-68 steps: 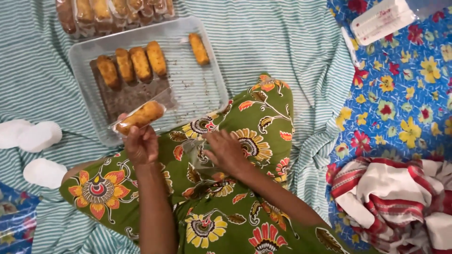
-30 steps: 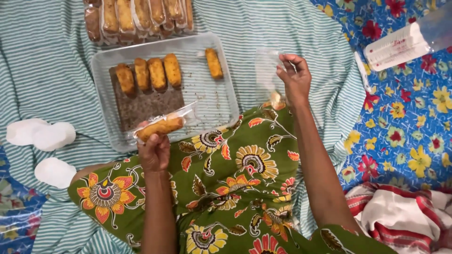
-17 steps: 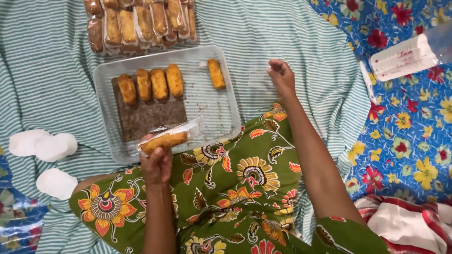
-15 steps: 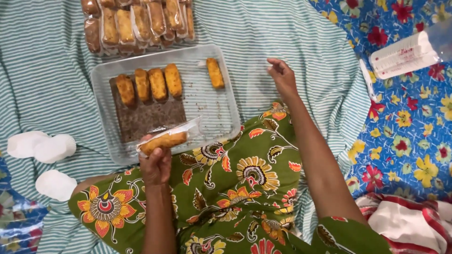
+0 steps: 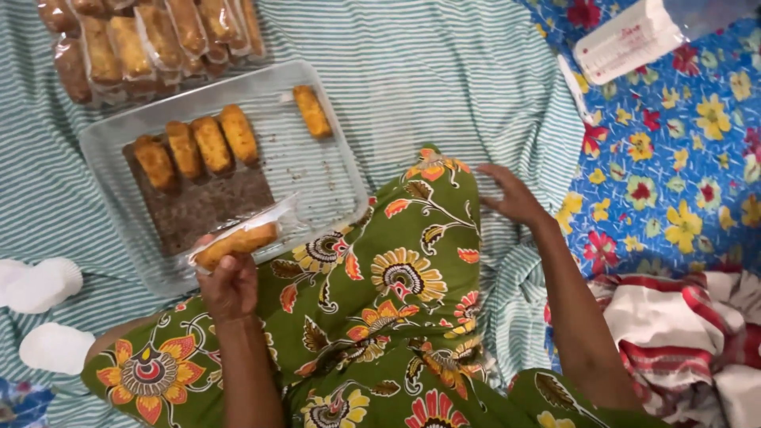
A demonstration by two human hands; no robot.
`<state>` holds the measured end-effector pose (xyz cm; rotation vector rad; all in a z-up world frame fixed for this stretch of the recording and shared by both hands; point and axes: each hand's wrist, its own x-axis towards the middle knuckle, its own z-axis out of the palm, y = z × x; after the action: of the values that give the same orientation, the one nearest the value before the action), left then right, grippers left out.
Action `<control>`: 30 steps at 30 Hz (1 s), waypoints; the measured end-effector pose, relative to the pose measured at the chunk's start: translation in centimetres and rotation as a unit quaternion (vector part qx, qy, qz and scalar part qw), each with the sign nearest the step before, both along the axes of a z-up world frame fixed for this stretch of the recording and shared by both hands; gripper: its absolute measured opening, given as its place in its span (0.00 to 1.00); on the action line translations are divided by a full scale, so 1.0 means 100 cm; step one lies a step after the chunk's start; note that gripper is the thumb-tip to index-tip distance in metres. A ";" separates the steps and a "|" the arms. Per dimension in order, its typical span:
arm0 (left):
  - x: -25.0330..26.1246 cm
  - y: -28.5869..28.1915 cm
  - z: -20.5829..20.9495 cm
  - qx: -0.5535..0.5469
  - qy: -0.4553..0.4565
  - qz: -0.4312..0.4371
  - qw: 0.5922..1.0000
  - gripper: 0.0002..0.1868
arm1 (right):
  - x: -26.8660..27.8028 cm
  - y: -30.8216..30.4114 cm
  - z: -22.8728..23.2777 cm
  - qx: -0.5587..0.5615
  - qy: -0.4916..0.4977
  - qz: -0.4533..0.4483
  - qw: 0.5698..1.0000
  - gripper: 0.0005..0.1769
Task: Packing individual pastries into plastic sleeves from a tray while sitting on the floor.
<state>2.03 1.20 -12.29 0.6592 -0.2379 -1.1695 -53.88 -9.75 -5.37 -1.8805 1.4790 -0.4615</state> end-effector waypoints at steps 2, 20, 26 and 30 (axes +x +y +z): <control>0.004 0.002 -0.006 -0.002 -0.007 -0.012 1.000 0.27 | -0.001 0.014 0.003 -0.018 0.068 0.027 0.997 0.40; -0.009 0.007 0.012 -0.009 -0.057 -0.040 0.998 0.23 | -0.056 0.031 0.016 0.088 -0.012 -0.294 0.952 0.14; -0.009 0.012 0.010 -0.025 -0.046 -0.052 0.997 0.24 | -0.039 0.019 0.036 0.076 -0.339 -0.413 0.842 0.16; -0.008 0.014 0.012 -0.025 -0.043 -0.053 0.997 0.24 | -0.019 -0.016 0.017 0.078 -0.478 -0.396 0.780 0.20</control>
<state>1.19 2.64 -11.10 0.6597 -0.3779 -1.2332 -55.79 -11.39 -3.62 -0.5437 1.3854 -1.3805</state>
